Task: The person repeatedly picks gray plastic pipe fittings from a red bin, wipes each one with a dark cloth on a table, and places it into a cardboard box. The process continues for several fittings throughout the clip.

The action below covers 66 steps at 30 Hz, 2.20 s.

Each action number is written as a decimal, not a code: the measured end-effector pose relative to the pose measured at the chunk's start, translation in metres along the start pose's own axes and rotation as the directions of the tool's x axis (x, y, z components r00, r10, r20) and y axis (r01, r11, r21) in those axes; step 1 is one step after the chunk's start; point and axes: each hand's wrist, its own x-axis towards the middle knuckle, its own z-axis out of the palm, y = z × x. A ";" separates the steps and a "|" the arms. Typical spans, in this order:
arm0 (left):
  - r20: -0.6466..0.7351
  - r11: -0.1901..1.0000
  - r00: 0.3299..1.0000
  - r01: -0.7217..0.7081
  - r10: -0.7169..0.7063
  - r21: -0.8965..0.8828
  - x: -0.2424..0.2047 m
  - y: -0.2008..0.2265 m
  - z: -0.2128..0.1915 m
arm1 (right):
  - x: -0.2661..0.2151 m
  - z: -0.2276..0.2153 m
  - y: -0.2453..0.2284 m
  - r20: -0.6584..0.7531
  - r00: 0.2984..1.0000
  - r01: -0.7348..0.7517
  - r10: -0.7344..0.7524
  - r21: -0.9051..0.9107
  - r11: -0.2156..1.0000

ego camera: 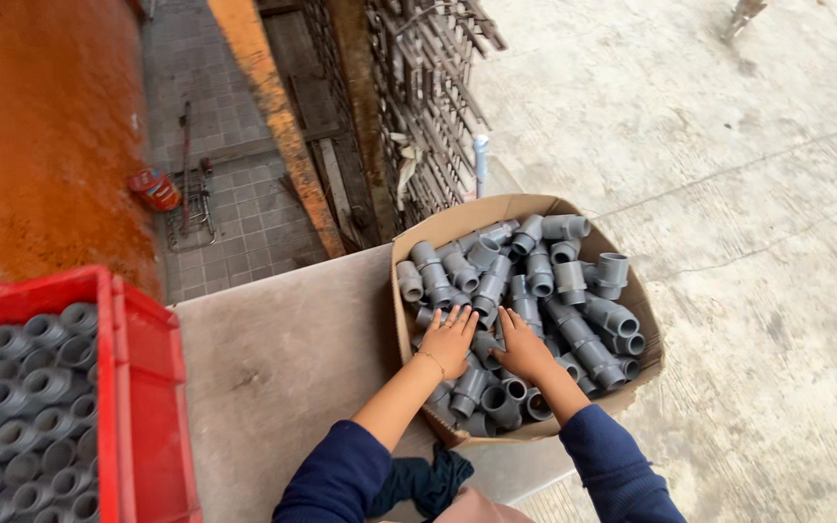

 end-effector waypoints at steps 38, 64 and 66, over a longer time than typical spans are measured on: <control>0.207 0.889 0.978 0.079 0.018 -0.451 -0.001 0.009 -0.020 | -0.018 0.052 0.001 -0.019 0.999 -0.030 0.031 0.065 0.997; -0.340 0.634 0.836 0.013 -0.432 -0.773 -0.346 -0.060 0.063 | -0.137 0.073 -0.253 -0.062 0.704 0.609 -0.707 0.565 0.556; -0.313 0.588 0.743 0.133 -0.592 -0.798 -0.373 -0.075 0.102 | -0.131 0.127 -0.267 0.035 0.740 0.551 -0.672 0.542 0.635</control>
